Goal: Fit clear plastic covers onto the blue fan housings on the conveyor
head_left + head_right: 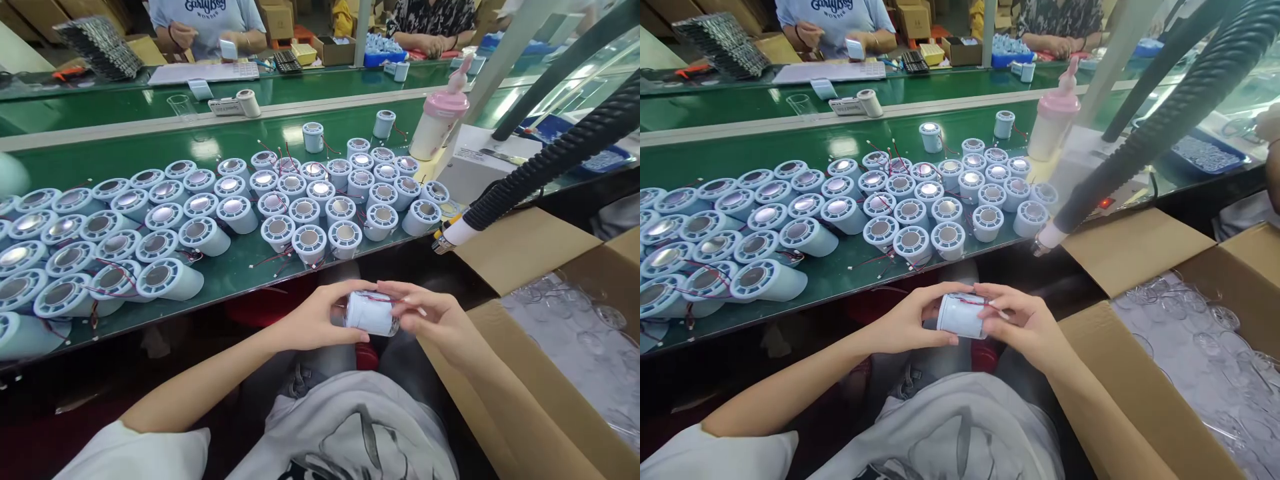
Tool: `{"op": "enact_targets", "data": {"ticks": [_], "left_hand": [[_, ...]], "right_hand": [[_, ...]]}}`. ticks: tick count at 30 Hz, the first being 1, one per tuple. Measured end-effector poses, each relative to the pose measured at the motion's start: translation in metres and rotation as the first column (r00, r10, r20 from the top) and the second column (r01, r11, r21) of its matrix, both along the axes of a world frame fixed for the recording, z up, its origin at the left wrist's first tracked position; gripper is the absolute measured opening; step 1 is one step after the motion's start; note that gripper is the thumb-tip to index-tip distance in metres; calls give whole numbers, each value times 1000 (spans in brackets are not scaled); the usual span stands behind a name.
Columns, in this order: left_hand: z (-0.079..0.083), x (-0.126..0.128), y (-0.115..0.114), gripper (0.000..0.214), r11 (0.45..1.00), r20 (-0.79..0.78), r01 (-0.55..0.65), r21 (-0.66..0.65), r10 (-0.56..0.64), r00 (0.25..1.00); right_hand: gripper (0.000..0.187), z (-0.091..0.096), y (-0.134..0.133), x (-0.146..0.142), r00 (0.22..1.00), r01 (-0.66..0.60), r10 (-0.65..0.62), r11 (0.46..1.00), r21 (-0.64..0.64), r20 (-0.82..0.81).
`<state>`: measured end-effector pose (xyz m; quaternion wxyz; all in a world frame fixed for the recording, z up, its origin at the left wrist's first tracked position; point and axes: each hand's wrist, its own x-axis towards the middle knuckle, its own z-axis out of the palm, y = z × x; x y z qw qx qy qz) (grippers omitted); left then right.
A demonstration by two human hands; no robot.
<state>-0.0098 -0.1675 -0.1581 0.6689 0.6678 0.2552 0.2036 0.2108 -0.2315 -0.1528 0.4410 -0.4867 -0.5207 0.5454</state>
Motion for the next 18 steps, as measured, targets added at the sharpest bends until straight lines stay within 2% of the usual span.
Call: {"op": "enact_targets", "data": {"ticks": [2, 3, 5, 12, 18], "left_hand": [[1, -1, -2, 64, 990, 53, -16, -141, 24, 998], [1, -2, -3, 65, 983, 63, -16, -184, 28, 998], [1, -3, -4, 68, 978, 52, -2, -211, 14, 999], [11, -6, -5, 77, 1000, 28, 8, -18, -8, 1000], [15, -11, -8, 77, 996, -16, 9, 87, -8, 1000]], "right_hand": [[34, -1, -6, 1, 982, -74, 45, 985, 153, 185], [41, -2, -10, 1, 961, -101, 40, 972, 213, 272], [40, -2, -16, 1, 938, -119, 17, 955, 273, 347], [37, 3, -21, 4, 980, -140, 125, 987, 83, 157], [36, 12, -19, 4, 987, -156, 156, 988, -1, 31]]}}
